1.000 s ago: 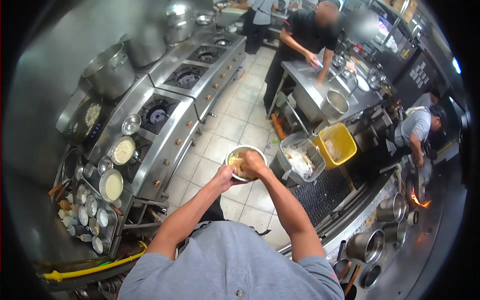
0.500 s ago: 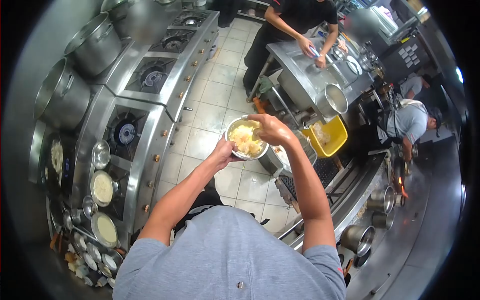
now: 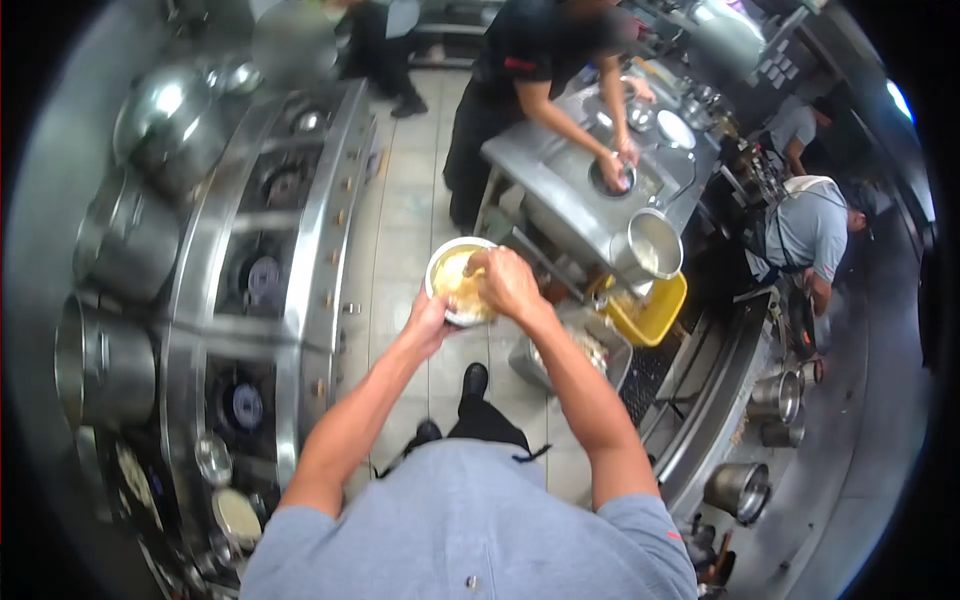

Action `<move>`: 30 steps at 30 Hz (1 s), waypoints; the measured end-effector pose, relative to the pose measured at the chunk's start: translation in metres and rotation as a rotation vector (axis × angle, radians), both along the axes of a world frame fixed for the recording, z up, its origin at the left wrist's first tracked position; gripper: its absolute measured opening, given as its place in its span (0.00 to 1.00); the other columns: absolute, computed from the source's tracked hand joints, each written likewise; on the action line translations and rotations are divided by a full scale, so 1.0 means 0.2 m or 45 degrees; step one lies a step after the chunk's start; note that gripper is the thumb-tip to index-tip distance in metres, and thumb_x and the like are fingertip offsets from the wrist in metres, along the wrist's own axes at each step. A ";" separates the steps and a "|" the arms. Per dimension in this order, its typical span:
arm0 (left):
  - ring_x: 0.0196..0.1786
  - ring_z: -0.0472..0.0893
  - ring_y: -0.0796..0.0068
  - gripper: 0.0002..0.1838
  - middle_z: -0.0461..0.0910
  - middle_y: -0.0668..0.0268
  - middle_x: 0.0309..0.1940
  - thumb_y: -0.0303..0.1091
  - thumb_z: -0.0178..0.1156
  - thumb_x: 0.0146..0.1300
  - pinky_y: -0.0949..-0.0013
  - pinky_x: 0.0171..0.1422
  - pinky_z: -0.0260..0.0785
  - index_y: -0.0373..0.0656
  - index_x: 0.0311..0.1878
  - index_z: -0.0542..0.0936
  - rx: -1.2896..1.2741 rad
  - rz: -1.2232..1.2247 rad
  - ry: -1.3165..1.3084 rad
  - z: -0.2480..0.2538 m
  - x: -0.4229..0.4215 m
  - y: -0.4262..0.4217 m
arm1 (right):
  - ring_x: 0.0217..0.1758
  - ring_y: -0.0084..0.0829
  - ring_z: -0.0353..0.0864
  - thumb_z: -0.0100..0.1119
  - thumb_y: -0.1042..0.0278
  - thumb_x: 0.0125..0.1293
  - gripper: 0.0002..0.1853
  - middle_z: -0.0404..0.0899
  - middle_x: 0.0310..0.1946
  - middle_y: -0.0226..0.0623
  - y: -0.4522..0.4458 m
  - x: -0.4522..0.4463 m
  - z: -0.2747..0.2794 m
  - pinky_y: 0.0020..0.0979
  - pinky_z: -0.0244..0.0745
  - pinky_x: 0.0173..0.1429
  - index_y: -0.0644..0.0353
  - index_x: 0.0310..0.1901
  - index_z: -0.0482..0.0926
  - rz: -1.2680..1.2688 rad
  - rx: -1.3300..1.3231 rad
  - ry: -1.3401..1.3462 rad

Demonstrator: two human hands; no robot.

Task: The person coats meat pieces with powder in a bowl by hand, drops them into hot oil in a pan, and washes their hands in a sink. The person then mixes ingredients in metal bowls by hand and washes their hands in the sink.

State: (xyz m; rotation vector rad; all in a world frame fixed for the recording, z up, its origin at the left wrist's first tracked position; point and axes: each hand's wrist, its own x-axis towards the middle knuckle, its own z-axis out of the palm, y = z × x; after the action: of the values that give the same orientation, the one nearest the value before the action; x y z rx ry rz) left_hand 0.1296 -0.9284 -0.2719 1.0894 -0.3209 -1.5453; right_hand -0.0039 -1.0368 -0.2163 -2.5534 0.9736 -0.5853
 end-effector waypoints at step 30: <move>0.56 0.79 0.47 0.30 0.76 0.49 0.54 0.19 0.47 0.53 0.42 0.52 0.77 0.37 0.64 0.66 0.156 0.528 -0.047 -0.02 0.49 -1.30 | 0.26 0.39 0.76 0.56 0.70 0.61 0.07 0.75 0.27 0.41 -2.91 -1.17 -1.57 0.45 0.71 0.25 0.60 0.40 0.76 -1.432 1.588 -1.041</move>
State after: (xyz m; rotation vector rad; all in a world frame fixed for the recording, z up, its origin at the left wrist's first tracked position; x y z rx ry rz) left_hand 0.2268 -1.1888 -0.2752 1.1950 -0.0191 -1.1873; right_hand -0.2386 -1.6188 -0.5300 -0.4711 1.5945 -0.7831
